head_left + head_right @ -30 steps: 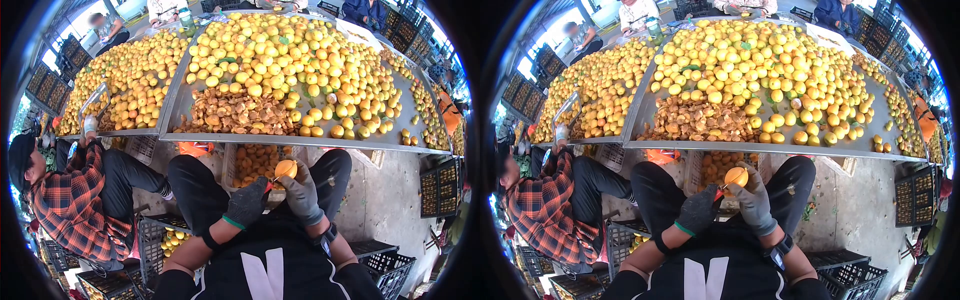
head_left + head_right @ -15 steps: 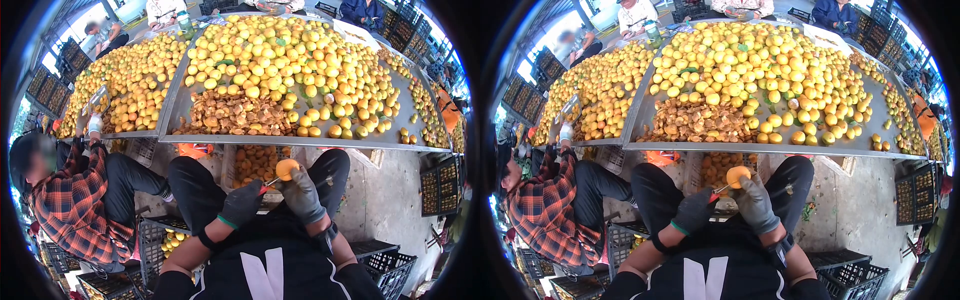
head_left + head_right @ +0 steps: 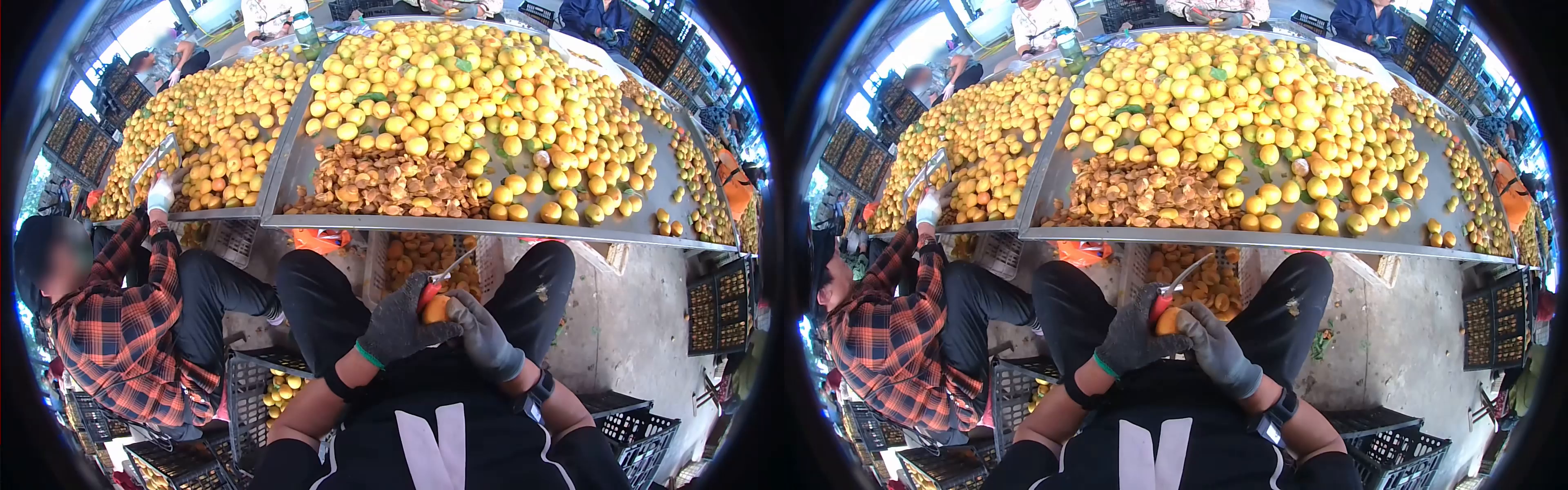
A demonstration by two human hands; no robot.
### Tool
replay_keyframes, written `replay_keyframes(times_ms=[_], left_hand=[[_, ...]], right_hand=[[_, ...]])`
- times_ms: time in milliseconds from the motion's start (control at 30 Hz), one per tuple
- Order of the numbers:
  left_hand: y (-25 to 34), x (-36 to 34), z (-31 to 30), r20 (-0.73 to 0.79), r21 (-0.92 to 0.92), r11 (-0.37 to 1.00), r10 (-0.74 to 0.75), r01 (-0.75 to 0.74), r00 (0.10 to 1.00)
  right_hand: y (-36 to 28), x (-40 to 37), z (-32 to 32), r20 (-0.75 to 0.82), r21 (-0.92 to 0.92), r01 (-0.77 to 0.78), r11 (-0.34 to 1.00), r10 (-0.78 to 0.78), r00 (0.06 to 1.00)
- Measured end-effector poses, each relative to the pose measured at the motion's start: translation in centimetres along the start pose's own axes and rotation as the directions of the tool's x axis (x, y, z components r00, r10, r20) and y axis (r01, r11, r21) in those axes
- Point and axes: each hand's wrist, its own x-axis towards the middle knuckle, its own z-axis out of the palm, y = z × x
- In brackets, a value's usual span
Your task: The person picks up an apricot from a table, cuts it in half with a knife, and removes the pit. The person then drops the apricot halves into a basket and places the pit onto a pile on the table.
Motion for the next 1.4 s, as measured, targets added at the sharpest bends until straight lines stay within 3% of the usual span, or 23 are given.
replay_keyframes(times_ms=[67, 133, 167, 233, 300, 367, 500, 567, 600, 633, 667, 700, 767, 800, 867, 967, 1000, 1033, 1067, 1200, 1300, 1333, 1400], left_hand=[[0.6, -0.2, 0.0, -0.028, -0.055, 0.997, -0.053, 0.051, 0.998], [0.4, 0.2, 0.3, -0.077, -0.079, 0.996, -0.041, 0.035, 0.996], [0.2, 0.3, 0.4, -0.122, -0.098, 0.995, -0.029, 0.017, 0.992], [0.2, 0.8, 0.7, -0.179, -0.200, 0.979, -0.005, -0.032, 0.984], [0.1, 0.9, 1.1, -0.235, -0.296, 0.951, 0.011, -0.083, 0.972], [0.1, 1.0, 1.3, -0.183, -0.575, 0.817, -0.168, 0.033, 0.969], [0.5, 1.2, 1.0, -0.090, -0.706, 0.696, -0.269, 0.129, 0.959], [0.3, 1.4, 1.2, -0.103, -0.832, 0.541, -0.370, 0.124, 0.923], [0.2, 1.5, 1.1, -0.105, -0.832, 0.541, -0.372, 0.124, 0.922], [0.2, 1.6, 1.0, -0.073, -0.898, 0.421, -0.423, 0.125, 0.903], [0.1, 1.7, 0.9, -0.034, -0.948, 0.294, -0.467, 0.119, 0.883], [-0.1, 1.6, 0.8, -0.035, -0.948, 0.294, -0.468, 0.118, 0.883], [-0.8, 1.7, 0.8, 0.098, -0.987, 0.071, -0.464, 0.147, 0.881], [-1.2, 1.9, 1.0, 0.098, -0.987, 0.071, -0.463, 0.147, 0.881], [-1.8, 2.4, 1.6, 0.075, -0.996, -0.076, -0.423, 0.047, 0.903], [-1.7, 2.6, 1.4, 0.114, -0.991, -0.117, -0.499, 0.064, 0.859], [-2.3, 2.5, 1.3, 0.113, -0.991, -0.117, -0.499, 0.063, 0.859], [-3.5, 2.3, 1.0, 0.181, -0.958, -0.272, -0.341, 0.088, 0.923], [-3.7, 2.3, 0.3, 0.221, -0.900, -0.413, -0.165, 0.136, 0.961], [-2.4, 2.6, -1.2, 0.241, -0.914, -0.392, -0.331, 0.099, 0.912], [-3.6, 2.3, -0.7, 0.284, -0.894, -0.411, -0.207, 0.180, 0.936], [-3.8, 2.2, -0.5, 0.282, -0.894, -0.410, -0.206, 0.180, 0.937], [-4.1, 2.1, -0.1, 0.334, -0.877, -0.441, -0.271, 0.192, 0.903]], right_hand=[[0.1, -0.2, 0.3, 0.007, -0.034, -0.059, 0.998, 0.059, 0.998], [1.3, -0.1, 0.6, -0.077, 0.024, 0.110, 0.994, -0.108, 0.991], [1.0, 0.0, 1.1, -0.074, 0.022, 0.109, 0.994, -0.107, 0.991], [0.0, 0.4, 2.1, -0.131, -0.091, 0.348, 0.933, -0.358, 0.925], [-0.6, 0.5, 2.2, -0.116, -0.094, 0.347, 0.933, -0.356, 0.927], [-1.0, 0.5, 2.3, -0.106, -0.097, 0.348, 0.932, -0.358, 0.928], [-0.8, 0.7, 2.3, -0.092, -0.029, 0.301, 0.953, -0.302, 0.949], [-0.8, 0.8, 2.6, -0.094, -0.019, 0.317, 0.948, -0.317, 0.944], [-1.1, 0.7, 2.9, -0.090, 0.100, 0.301, 0.948, -0.293, 0.952], [-1.2, 0.7, 3.0, -0.082, 0.218, 0.281, 0.935, -0.269, 0.960], [-1.2, 0.7, 2.9, -0.080, 0.217, 0.281, 0.935, -0.270, 0.960], [-0.9, 0.5, 2.6, -0.046, 0.216, 0.279, 0.936, -0.275, 0.960], [-0.6, 0.5, 2.5, -0.013, 0.215, 0.278, 0.936, -0.282, 0.959], [-0.5, 0.6, 2.5, 0.005, 0.194, 0.342, 0.919, -0.350, 0.937], [-0.5, 0.6, 2.6, 0.026, 0.174, 0.406, 0.897, -0.416, 0.909], [-0.7, 0.5, 2.6, 0.059, 0.320, 0.356, 0.878, -0.394, 0.917], [-0.6, 0.6, 2.3, 0.045, 0.520, 0.282, 0.806, -0.356, 0.934], [-0.6, 0.6, 2.0, 0.039, 0.696, 0.200, 0.690, -0.314, 0.948], [-1.0, 0.6, 1.6, 0.038, 0.732, 0.178, 0.657, -0.301, 0.953], [-1.2, 0.6, 0.0, -0.003, 0.781, 0.082, 0.619, -0.128, 0.992], [0.0, 2.2, -1.6, 0.067, 0.821, -0.037, 0.570, -0.031, 0.997], [0.4, 2.9, -1.7, 0.068, 0.821, -0.037, 0.570, -0.032, 0.997], [1.0, 4.3, -1.6, -0.151, 0.498, 0.119, 0.859, -0.049, 0.987]])
